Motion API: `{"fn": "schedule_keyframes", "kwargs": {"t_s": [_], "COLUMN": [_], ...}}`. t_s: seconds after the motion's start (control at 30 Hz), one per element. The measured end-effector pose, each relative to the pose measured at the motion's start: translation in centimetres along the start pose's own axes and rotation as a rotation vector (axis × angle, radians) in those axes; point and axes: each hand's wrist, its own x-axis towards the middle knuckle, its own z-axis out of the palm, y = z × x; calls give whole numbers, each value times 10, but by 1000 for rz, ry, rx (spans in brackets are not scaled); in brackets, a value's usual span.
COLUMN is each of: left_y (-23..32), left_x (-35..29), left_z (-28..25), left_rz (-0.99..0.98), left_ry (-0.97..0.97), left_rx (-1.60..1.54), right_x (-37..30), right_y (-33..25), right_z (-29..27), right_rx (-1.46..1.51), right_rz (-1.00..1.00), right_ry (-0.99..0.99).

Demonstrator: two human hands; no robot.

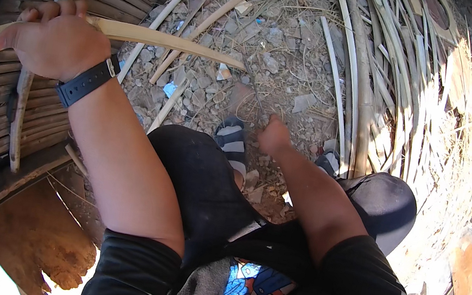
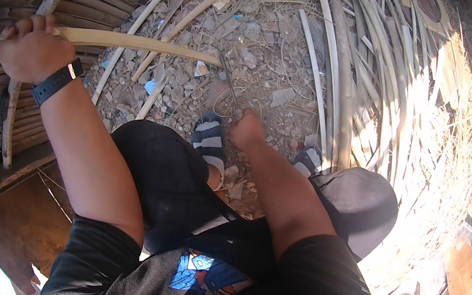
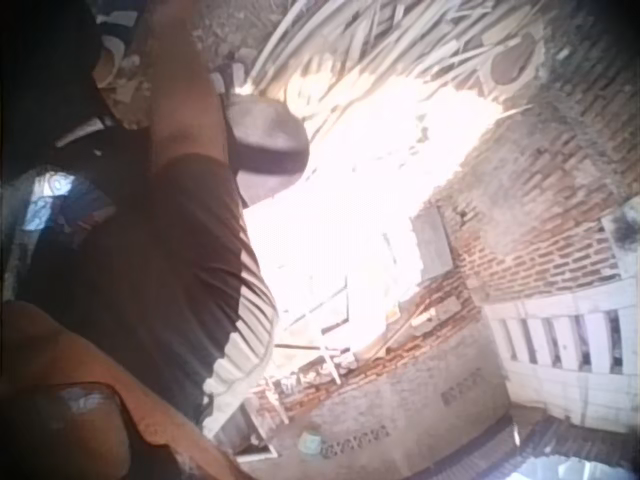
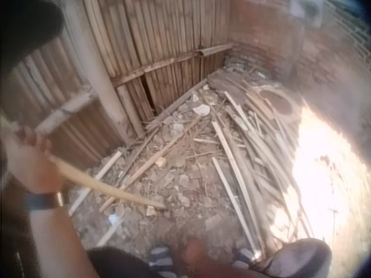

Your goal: The person splits a long bamboo pole into thin strips using a knife. They hold the pole with one hand and use the knife to split it lengthwise, then separate the resulting strips.

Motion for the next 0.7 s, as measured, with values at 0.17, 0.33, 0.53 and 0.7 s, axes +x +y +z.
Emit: {"fn": "schedule_keyframes", "kwargs": {"t_s": [0.17, 0.33, 0.53, 0.7], "left_y": [-1, -3, -19, -9], "left_x": [3, 3, 32, 14], "left_z": [-3, -4, -25, -15], "left_rz": [-22, 6, -12, -28], "left_ry": [40, -16, -102, -96], "left_rx": [-3, -15, -106, -28], "right_x": [8, -18, -15, 6], "right_y": [-7, -89, -31, 22], "right_z": [-9, -56, -12, 11], "right_rx": [263, 473, 191, 56], "right_rz": [72, -75, -143, 59], "right_ry": [-80, 82, 114, -17]}}
